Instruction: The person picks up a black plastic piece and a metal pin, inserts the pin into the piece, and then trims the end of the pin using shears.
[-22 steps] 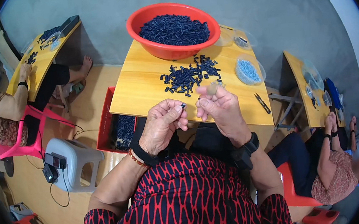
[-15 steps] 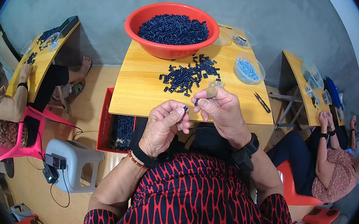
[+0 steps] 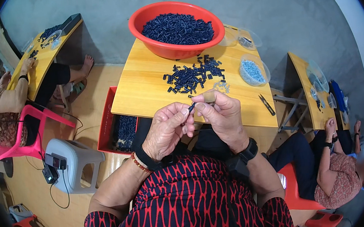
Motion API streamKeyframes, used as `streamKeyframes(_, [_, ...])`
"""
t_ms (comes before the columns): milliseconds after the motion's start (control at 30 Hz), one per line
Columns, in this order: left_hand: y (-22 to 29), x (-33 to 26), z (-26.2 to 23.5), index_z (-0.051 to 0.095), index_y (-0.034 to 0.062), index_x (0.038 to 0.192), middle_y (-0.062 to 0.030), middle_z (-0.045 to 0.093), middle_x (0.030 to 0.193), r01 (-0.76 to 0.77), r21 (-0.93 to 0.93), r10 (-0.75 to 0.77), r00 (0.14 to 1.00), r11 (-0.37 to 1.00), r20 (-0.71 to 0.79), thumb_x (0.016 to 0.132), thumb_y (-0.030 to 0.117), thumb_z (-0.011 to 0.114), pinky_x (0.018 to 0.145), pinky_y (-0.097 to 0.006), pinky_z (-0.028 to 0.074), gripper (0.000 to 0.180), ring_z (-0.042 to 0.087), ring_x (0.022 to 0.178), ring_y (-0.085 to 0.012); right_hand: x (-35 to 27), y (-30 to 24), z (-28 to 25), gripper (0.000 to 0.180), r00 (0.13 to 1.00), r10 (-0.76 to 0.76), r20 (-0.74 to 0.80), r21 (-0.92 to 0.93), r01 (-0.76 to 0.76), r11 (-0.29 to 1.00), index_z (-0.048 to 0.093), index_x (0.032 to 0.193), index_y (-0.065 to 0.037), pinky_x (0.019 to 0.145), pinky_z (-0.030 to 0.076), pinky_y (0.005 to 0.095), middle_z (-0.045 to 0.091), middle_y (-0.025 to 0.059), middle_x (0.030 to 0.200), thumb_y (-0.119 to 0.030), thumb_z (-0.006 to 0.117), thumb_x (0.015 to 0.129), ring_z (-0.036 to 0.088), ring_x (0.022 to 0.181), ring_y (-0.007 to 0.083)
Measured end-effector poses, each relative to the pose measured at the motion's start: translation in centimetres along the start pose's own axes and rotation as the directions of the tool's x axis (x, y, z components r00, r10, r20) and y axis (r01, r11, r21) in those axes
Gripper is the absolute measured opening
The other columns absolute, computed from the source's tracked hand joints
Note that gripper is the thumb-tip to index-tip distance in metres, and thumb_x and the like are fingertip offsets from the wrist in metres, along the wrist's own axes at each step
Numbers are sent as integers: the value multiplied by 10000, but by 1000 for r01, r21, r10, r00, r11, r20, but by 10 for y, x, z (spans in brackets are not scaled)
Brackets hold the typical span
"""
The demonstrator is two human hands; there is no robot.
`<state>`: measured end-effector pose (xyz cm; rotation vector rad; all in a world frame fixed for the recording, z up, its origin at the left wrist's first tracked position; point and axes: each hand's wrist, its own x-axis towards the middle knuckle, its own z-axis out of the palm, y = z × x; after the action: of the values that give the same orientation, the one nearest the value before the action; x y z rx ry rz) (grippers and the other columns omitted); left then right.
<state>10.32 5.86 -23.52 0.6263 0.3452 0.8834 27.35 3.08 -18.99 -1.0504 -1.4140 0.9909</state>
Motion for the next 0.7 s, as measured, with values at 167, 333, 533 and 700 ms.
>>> streamKeyframes(167, [0, -1, 2, 603, 0, 981, -51, 623, 786, -4, -9, 4, 1000, 1000, -6, 976, 185, 590, 585, -273, 529, 185, 605, 630, -147, 1, 2, 4, 130, 1000, -9, -17, 17, 10, 1000, 650, 1044, 35, 688, 526, 218, 666, 54, 858, 29, 603, 923, 638, 785, 89])
streamKeyframes(333, [0, -3, 6, 604, -1, 980, -39, 611, 778, -3, 1, 3, 1000, 1000, -24, 976, 190, 594, 559, -257, 503, 191, 578, 620, -121, 1, 8, 3, 125, 1000, -6, -31, -8, 6, 1000, 658, 1037, 15, 635, 518, 207, 675, 48, 864, 16, 607, 923, 645, 762, 84])
streamKeyframes(533, [-1, -5, 9, 606, -3, 982, -26, 597, 772, -4, -18, 4, 1000, 1000, -1, 974, 204, 602, 540, -241, 474, 207, 555, 619, -94, -1, 8, 4, 134, 998, -59, -32, -65, 57, 996, 662, 1037, -7, 604, 502, 198, 671, 35, 855, 18, 606, 918, 641, 748, 73])
streamKeyframes(700, [-1, -6, 11, 609, -8, 985, -25, 596, 777, 2, -43, -1, 1000, 999, 22, 970, 206, 609, 536, -238, 468, 215, 547, 612, -90, -4, 12, 3, 124, 996, -86, -31, 94, 88, 992, 665, 1040, -16, 599, 491, 194, 652, 30, 866, -2, 616, 926, 620, 744, 67])
